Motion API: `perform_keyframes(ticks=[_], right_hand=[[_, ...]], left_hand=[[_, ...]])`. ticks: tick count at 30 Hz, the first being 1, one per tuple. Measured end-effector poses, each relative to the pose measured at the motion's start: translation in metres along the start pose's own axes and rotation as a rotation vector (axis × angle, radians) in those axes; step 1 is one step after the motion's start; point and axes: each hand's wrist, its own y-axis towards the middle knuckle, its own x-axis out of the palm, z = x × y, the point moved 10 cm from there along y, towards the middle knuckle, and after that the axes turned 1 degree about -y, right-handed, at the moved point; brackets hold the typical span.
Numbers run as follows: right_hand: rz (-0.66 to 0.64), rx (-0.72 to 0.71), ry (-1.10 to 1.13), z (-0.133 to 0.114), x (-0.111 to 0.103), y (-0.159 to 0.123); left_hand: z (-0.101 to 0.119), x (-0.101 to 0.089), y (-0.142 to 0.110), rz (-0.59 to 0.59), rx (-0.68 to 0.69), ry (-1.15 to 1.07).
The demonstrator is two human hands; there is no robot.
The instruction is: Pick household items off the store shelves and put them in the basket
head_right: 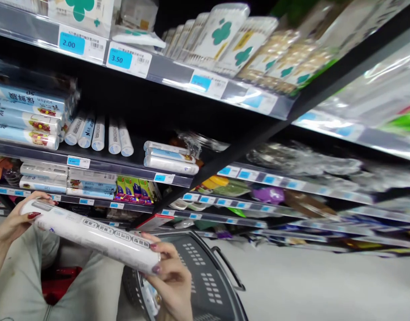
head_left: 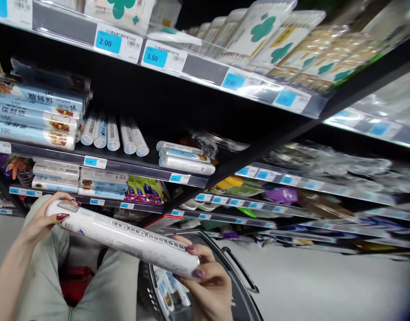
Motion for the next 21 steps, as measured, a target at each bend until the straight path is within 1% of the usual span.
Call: perform_keyframes(ticks=[2,3,5,6,8,10,11,12,13,15,17,19,20,21], right_hand=[[0.044,0.01,0.086,0.001,0.004,0.002],[0.084,0.036,0.14,0.005,0.008,0.004],[0.142,0.133,0.233,0.022,0.026,0.006],[0.141,0.193,0.267,0.033,0.041,0.006],[0.078,0.294,0.321,0.053,0.08,0.004],[0.011,0.359,0.376,0.068,0.115,-0.001],[-0.002,0.381,0.404,0.073,0.127,-0.003],[-0.004,0.402,0.425,0.077,0.135,-0.004],[0.004,0.421,0.434,0.08,0.138,-0.004],[-0.006,0.468,0.421,0.081,0.135,-0.001],[-0.053,0.514,0.382,0.078,0.123,0.004],[-0.123,0.554,0.335,0.071,0.107,0.01],[-0.159,0.581,0.301,0.068,0.099,0.011],[-0.198,0.611,0.253,0.065,0.092,0.012]], left_hand=[[0.004,-0.005,0.0,0.025,0.037,-0.006],[0.006,-0.007,0.0,0.059,0.062,-0.012],[0.008,-0.008,-0.001,0.167,0.137,-0.027],[0.008,-0.005,-0.003,0.222,0.19,-0.03],[0.002,0.011,-0.012,0.302,0.307,0.001],[-0.01,0.037,-0.027,0.332,0.42,0.108],[-0.018,0.051,-0.037,0.34,0.483,0.189],[-0.024,0.064,-0.049,0.351,0.575,0.241],[-0.036,0.077,-0.056,0.317,0.596,0.282],[-0.056,0.1,-0.062,0.19,0.589,0.312],[-0.063,0.111,-0.057,0.085,0.532,0.328],[-0.058,0.108,-0.04,0.035,0.409,0.278],[-0.055,0.103,-0.03,0.015,0.315,0.215],[-0.052,0.097,-0.019,0.003,0.226,0.098]])
